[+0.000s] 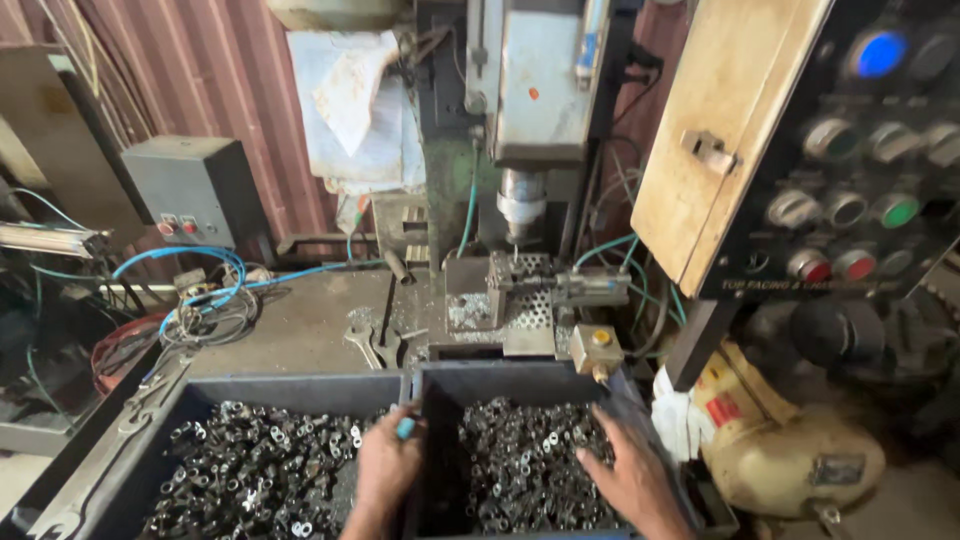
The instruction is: The person repeatedly picks small metal parts from a bin, places them into a drill press fixture, and presses a button to operate the machine. The person then removes the processed parts and returns them to the bin. This cycle is repeated continuously throughout the clip.
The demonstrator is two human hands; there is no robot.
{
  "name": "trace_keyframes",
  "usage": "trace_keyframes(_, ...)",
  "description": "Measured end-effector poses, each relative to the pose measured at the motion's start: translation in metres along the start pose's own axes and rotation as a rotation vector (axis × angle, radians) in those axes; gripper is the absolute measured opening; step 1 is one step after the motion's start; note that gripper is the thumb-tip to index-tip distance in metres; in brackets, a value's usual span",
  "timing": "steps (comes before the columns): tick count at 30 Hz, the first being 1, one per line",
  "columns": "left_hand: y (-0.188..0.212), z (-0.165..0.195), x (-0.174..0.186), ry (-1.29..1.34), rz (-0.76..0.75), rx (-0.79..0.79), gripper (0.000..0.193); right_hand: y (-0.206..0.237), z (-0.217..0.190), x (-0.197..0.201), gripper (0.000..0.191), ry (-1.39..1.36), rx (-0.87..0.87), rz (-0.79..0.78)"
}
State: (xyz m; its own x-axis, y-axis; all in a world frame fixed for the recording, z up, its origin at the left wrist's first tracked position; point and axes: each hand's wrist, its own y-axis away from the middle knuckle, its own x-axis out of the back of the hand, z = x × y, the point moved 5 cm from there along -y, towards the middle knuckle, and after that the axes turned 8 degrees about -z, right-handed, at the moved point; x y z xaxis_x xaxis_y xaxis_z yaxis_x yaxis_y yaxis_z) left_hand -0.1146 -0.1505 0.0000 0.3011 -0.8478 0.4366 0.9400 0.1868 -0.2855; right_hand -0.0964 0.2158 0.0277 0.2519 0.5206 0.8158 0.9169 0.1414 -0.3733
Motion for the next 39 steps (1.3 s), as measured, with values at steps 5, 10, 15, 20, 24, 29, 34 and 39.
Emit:
trace_keyframes(5,-0.008,-0.045,0.079,-0.626,0.025,0.124,0.042,0.044,0.025,-0.029,0.053,-0.161,-0.131,0.100)
trace_keyframes(10,-0.013,-0.083,0.138,-1.105,-0.068,0.158,0.026,0.038,0.017,-0.034,0.049,-0.098,-0.077,0.034)
trace_keyframes(15,-0.015,-0.136,0.136,-1.212,-0.227,0.270,0.023,0.039,0.021,-0.038,0.045,-0.104,-0.135,0.010)
trace_keyframes(20,-0.012,-0.148,0.136,-1.334,-0.248,0.335,0.025,0.035,0.024,-0.044,0.046,-0.072,-0.135,0.002)
trace_keyframes(24,-0.011,-0.146,0.146,-1.330,-0.217,0.423,0.025,0.037,0.031,-0.047,0.044,-0.097,-0.227,-0.052)
trace_keyframes(29,-0.014,-0.159,0.154,-1.250,-0.128,0.440,0.028,0.040,0.026,-0.044,0.040,-0.119,-0.119,0.000)
trace_keyframes(34,-0.015,-0.165,0.153,-1.220,-0.114,0.428,0.030,0.038,0.024,-0.040,0.040,-0.155,-0.183,0.004)
trace_keyframes(39,-0.006,-0.138,0.158,-0.951,-0.054,0.529,0.036,0.038,0.020,-0.034,0.040,-0.174,-0.189,0.004)
